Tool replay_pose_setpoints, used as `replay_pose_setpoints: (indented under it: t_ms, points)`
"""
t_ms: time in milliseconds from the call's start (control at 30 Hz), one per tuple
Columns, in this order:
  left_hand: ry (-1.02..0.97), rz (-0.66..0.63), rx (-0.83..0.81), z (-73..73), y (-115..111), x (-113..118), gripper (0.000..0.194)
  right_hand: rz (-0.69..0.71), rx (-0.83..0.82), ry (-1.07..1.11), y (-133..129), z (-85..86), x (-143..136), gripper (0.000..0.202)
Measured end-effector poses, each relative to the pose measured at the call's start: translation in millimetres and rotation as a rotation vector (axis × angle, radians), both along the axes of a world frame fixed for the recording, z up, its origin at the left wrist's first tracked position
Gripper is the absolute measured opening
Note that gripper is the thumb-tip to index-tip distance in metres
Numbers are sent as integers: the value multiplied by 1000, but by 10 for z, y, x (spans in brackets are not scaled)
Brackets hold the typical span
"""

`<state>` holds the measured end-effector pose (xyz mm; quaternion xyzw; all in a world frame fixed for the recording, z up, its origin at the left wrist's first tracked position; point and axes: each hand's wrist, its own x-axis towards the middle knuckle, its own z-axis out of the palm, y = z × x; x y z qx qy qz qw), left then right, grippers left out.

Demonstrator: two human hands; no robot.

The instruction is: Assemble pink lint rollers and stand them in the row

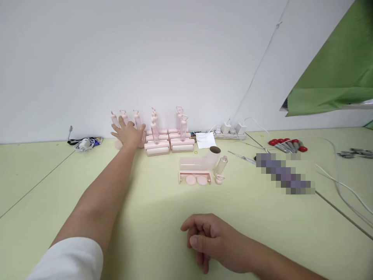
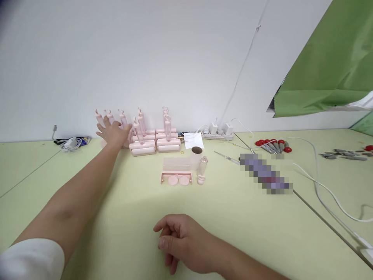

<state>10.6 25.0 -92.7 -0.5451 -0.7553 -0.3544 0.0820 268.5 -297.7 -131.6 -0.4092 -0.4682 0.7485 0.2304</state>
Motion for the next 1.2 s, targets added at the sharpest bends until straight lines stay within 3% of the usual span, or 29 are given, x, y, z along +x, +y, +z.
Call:
replay_pose_setpoints:
  t_ms: [300,667,900,1000,1100,1200]
  points:
    - [-35,-24,-276,12,83,-122,65,-2,-4,-16,-2,3,-1,45]
    - [-16,-48,-265,30,-134,-153,44,12,53,-64,23,-9,-14,36]
    - [-1,-163,-229,-16,-241,-248,35,26,109,-77,20,-60,-6,30]
    - [40,-173,-153,-21,-438,-206,42,26,132,-84,33,-68,-6,31]
    - [84,-246,-11,41,-856,-55,45,30,135,-97,65,-59,-1,33]
    - [100,-580,43,142,-1540,103,38,33,156,-126,104,-40,2,34]
